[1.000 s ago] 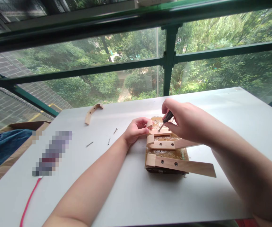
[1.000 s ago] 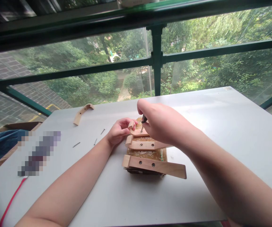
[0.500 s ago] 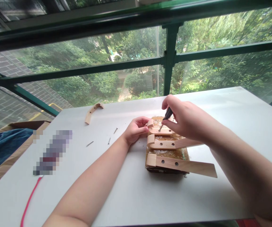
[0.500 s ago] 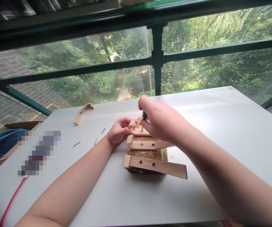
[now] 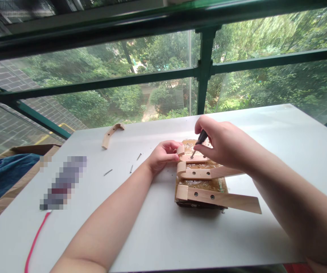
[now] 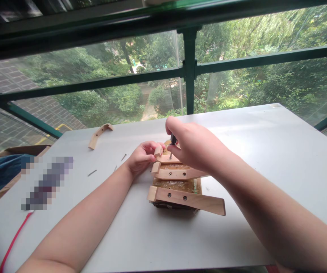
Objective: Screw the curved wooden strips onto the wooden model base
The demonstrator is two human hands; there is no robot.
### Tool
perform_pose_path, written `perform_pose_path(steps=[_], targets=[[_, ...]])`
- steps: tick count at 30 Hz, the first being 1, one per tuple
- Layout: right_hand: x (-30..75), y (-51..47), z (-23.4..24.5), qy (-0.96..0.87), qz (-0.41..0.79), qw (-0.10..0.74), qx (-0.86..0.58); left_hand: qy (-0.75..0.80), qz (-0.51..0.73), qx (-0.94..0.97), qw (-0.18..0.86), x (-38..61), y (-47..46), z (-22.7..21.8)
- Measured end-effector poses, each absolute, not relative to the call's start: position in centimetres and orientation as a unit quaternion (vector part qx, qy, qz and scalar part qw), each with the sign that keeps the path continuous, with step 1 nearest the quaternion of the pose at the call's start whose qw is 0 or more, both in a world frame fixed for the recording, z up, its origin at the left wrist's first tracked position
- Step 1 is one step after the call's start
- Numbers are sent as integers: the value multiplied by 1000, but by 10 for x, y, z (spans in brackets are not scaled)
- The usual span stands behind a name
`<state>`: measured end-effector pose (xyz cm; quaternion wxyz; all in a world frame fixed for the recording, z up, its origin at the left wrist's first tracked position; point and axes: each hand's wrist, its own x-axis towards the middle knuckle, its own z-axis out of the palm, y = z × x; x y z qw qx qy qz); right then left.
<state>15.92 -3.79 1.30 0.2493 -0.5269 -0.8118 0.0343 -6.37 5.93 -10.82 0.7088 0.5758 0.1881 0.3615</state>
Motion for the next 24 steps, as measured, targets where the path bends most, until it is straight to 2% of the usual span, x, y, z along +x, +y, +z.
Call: perform_pose_path(steps=[11, 17, 24], targets=[[156, -37, 9, -825, 67, 277, -488, 189, 360, 584, 703, -63, 59, -106], [157, -41, 13, -824, 166, 293, -456, 185, 358, 586, 703, -63, 59, -106], [163, -44, 17, -829, 178, 251, -467, 189, 359, 587, 700, -63, 58, -106]])
